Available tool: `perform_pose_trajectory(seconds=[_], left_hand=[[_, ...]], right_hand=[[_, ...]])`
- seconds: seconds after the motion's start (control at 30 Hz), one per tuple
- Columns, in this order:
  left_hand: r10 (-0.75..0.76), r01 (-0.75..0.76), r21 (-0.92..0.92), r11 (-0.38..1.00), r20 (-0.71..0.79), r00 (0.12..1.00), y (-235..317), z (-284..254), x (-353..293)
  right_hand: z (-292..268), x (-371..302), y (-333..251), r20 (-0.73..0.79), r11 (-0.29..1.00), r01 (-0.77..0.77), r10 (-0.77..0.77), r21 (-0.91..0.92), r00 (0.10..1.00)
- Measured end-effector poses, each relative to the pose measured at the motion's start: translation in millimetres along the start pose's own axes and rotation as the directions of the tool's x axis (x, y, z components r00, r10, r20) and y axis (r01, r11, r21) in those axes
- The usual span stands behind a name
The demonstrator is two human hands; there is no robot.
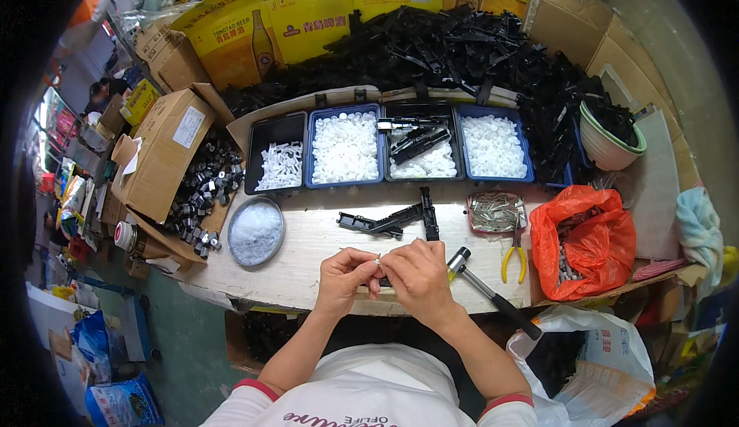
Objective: The person assembles small lock mechanisms at a cluttered workbench. They pick up black metal lock bodies and white plastic components, insert the parts into a wooden jig, and use a hammer to tap them into place. The person repeatedly handles individual units, moving them between the jig and the work surface.
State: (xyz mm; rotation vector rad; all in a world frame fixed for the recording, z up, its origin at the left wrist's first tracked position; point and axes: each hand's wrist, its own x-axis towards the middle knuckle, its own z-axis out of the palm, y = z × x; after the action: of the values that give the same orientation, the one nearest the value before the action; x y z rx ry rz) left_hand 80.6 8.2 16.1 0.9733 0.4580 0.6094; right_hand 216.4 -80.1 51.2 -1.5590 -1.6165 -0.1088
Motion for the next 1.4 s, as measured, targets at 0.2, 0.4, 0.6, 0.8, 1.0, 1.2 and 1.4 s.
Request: perform_pose_trajectory(seconds=[0.2, 0.4, 0.6, 0.8, 1.0, 1.2, 1.4], left_hand=[[0.297, -0.301, 0.700, 0.648, 0.133, 0.946, -1.1, -25.4, -5.9], [0.275, -0.270, 0.916, 0.298, 0.189, 0.943, -6.5, -32.5, -15.6], [0.195, -0.268, 0.922, 0.281, 0.219, 0.956, -9.5, -30.2, -11.5], [0.026, -0.254, 0.967, 0.029, 0.253, 0.967, 6.6, -12.9, 1.8], [-0.333, -0.444, 0.847, -0.293, 0.345, 0.877, 34.2, 19.2, 33.2], [0.022, -0.534, 0.824, -0.189, 0.547, 0.837, 10.1, 101.8, 157.6], [0.192, -0.482, 0.750, -0.453, 0.610, 0.769, -46.8, 139.7, 255.1]], right_hand=[[8.1, -15.2, 12.1, 0.153, 1.000, 0.013, -0.009, -0.023, 0.988], [25.8, -27.7, 21.0, 0.402, 0.991, 0.071, -0.021, -0.110, 0.915], [16.6, -19.1, 23.9, 0.435, 0.999, -0.030, 0.038, -0.025, 0.900], [-8.9, -18.4, 47.0, 0.248, 0.984, -0.153, 0.170, -0.086, 0.954], [-62.8, -22.6, 92.8, -0.027, 0.841, -0.358, 0.380, -0.406, 0.925], [-66.9, -26.6, 137.6, 0.042, 0.603, -0.334, 0.521, -0.724, 0.852], [-49.8, -24.1, 155.3, 0.124, 0.638, -0.223, 0.453, -0.737, 0.883]])
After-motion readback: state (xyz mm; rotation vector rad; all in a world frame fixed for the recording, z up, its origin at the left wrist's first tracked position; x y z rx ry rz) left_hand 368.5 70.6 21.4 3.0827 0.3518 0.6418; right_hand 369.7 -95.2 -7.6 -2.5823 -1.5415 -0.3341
